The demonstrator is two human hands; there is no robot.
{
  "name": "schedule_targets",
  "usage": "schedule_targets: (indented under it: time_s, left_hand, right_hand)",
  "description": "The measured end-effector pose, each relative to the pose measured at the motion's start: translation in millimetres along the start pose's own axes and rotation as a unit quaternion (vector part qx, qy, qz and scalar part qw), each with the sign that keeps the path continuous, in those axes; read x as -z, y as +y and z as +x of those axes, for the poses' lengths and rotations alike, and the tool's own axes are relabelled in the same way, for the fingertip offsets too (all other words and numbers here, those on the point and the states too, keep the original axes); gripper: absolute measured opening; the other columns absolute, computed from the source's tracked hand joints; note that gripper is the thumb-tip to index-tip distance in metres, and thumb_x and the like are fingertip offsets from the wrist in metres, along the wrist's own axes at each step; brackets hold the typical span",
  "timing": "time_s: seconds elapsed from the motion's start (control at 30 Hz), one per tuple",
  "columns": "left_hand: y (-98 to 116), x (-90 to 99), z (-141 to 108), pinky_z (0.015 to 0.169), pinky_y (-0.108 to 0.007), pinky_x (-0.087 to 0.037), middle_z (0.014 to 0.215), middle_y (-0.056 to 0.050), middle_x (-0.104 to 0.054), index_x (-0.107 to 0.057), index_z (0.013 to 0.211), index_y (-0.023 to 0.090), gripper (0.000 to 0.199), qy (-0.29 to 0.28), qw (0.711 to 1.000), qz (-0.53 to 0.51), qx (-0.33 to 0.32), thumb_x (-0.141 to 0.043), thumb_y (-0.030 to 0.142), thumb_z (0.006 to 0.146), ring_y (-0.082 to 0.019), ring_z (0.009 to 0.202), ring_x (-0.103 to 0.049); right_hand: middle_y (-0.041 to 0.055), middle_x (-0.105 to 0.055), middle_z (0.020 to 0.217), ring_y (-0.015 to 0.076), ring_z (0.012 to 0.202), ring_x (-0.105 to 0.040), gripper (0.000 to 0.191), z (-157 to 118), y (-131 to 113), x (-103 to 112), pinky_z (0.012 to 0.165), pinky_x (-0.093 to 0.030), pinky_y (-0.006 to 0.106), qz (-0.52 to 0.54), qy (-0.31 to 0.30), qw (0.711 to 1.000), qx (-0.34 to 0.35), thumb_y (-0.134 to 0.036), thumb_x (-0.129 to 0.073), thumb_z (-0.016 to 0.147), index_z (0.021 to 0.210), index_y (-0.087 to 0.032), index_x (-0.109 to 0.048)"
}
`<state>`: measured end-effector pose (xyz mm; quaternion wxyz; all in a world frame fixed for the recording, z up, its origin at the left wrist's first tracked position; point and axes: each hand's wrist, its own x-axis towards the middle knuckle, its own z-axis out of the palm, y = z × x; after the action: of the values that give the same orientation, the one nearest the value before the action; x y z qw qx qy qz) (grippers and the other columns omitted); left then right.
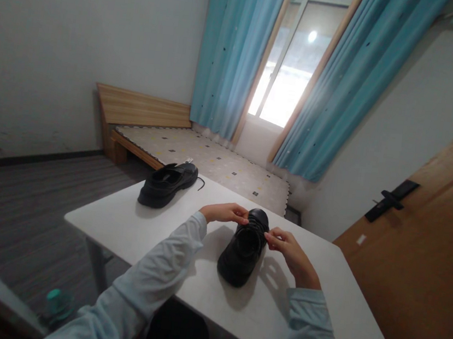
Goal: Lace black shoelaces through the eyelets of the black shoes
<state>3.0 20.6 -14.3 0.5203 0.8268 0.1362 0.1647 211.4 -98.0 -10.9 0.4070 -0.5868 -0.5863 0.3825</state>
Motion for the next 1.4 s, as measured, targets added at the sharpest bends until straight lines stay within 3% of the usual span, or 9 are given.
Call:
schedule_targets:
  time_s: [0.63,0.93,1.03,1.13,1.27,1.4]
  left_hand:
    - [2,1.8,-7,0.062,-0.023,-0.028,0.062,0.005,-0.04,-0.048,0.065,0.015,0.034,-0.013,0.999,-0.027,0.041,-0.062,0.045,0.071,-0.009,0.063,-0.036]
    - [2,1.5,-7,0.065,-0.022,-0.037,0.069,0.004,-0.046,-0.053,0.071,0.015,0.033,-0.013,0.997,-0.027,0.078,-0.061,0.047,0.071,-0.009,0.069,-0.044]
    - [4,1.2,-5,0.064,-0.022,-0.038,0.07,0.002,-0.05,-0.056,0.072,0.014,0.039,0.03,0.997,-0.008,0.075,-0.057,0.052,0.073,-0.01,0.07,-0.046]
    - [-1,3.0,-2,0.06,-0.023,-0.039,0.067,0.001,-0.05,-0.057,0.073,0.013,0.046,0.123,0.99,0.017,0.062,-0.049,0.058,0.077,-0.009,0.063,-0.045]
    - [-12,6.3,4,0.056,-0.022,-0.039,0.061,0.002,-0.047,-0.058,0.075,0.011,0.047,0.215,0.974,0.038,0.066,-0.044,0.056,0.08,-0.008,0.054,-0.044]
    - [-16,6.8,5,0.055,-0.021,-0.04,0.062,0.0,-0.053,-0.06,0.075,0.011,0.04,0.242,0.963,0.089,0.078,-0.047,0.048,0.081,-0.009,0.055,-0.048]
  right_hand:
    - [-0.0018,-0.05,0.058,0.0118,0.059,-0.044,0.033,-2,-2,0,0.054,-0.032,0.025,-0.046,0.001,0.999,-0.026,-0.046,-0.069,0.059,0.051,-0.016,-0.057]
    - [-0.0017,-0.05,0.056,0.0107,0.057,-0.042,0.037,-3,-6,1,0.052,-0.032,0.024,-0.05,-0.01,0.998,-0.023,-0.049,-0.067,0.062,0.053,-0.015,-0.056]
    - [-0.0025,-0.049,0.056,0.0102,0.054,-0.042,0.04,-4,-7,1,0.052,-0.033,0.024,-0.056,-0.006,0.998,-0.013,-0.053,-0.064,0.066,0.055,-0.016,-0.055]
    - [-0.003,-0.049,0.057,0.0102,0.052,-0.043,0.043,-2,-8,0,0.051,-0.035,0.024,-0.05,0.024,0.998,0.007,-0.058,-0.062,0.067,0.061,-0.016,-0.055]
    - [0.0002,-0.054,0.064,0.0119,0.053,-0.047,0.044,2,-9,-3,0.051,-0.039,0.026,-0.066,0.111,0.99,0.065,-0.06,-0.06,0.069,0.069,-0.017,-0.057]
    - [0.004,-0.059,0.072,0.0165,0.065,-0.053,0.035,2,-18,-7,0.061,-0.043,0.029,-0.129,0.206,0.959,0.145,-0.053,-0.056,0.077,0.075,-0.017,-0.057]
